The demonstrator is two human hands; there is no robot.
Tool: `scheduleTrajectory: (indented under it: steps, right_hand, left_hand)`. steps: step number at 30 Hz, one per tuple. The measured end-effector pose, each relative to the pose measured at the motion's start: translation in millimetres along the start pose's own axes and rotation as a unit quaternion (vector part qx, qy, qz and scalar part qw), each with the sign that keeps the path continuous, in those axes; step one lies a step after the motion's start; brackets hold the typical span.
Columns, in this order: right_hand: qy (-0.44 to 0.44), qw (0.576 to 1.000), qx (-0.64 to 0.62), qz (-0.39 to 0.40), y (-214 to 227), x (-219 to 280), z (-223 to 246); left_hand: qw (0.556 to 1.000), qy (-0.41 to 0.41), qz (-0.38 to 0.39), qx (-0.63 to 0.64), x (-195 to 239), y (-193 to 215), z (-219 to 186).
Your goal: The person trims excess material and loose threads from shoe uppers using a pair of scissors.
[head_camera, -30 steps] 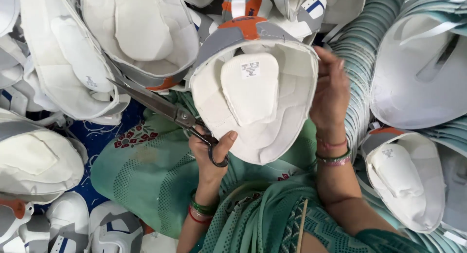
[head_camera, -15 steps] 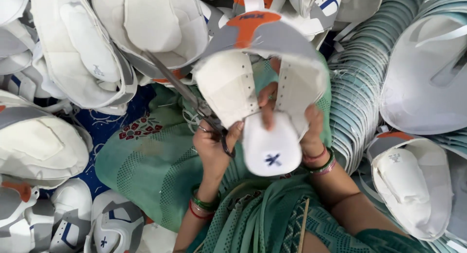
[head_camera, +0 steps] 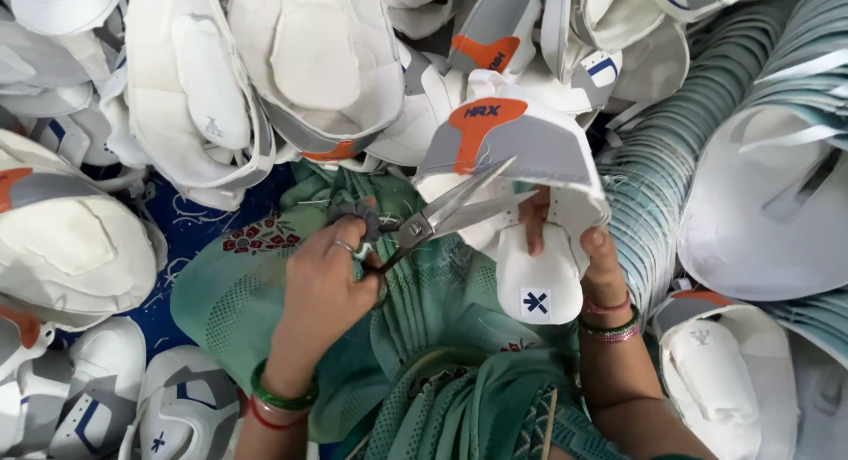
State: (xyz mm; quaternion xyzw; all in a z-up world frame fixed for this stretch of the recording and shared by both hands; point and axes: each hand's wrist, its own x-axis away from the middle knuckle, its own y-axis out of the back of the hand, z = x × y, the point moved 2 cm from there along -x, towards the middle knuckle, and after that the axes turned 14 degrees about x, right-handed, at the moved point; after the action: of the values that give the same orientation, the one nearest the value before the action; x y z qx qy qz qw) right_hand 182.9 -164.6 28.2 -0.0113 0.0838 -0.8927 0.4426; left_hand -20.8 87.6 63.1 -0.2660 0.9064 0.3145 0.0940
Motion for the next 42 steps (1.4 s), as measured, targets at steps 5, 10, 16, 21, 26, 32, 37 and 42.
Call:
scheduleTrajectory:
  steps: [5, 10, 16, 21, 26, 32, 37, 42]
  right_hand:
    - [0.001, 0.998, 0.063, -0.022, -1, 1, 8]
    - [0.013, 0.997, 0.078, -0.021, -2, -1, 3]
    - [0.111, 0.968, 0.217, -0.060, -27, -7, -1]
    - [0.214, 0.866, 0.450, -0.041, -59, 1, 21]
    - [0.096, 0.987, 0.104, -0.079, -9, 19, 7]
    - [-0.011, 0.951, -0.275, -0.137, 0, 14, 19]
    - [0.039, 0.935, -0.306, -0.176, 26, 26, 11]
    - [0.052, 0.946, -0.301, -0.112, 15, 24, 15]
  left_hand:
    - [0.998, -0.012, 0.040, -0.043, 9, 12, 8]
    - [0.998, 0.031, -0.021, 0.042, 16, -1, 9]
    - [0.947, 0.114, -0.057, 0.293, -3, -35, -12]
    - [0.759, 0.098, -0.096, 0.636, -22, -65, -30]
    - [0.819, 0.035, 0.006, 0.573, -26, -70, -39]
    - [0.938, 0.048, 0.016, 0.342, -12, -50, -55]
    - [0.965, 0.079, 0.049, 0.246, 17, -49, -39]
    - [0.965, 0.117, 0.151, 0.179, 35, -64, -30]
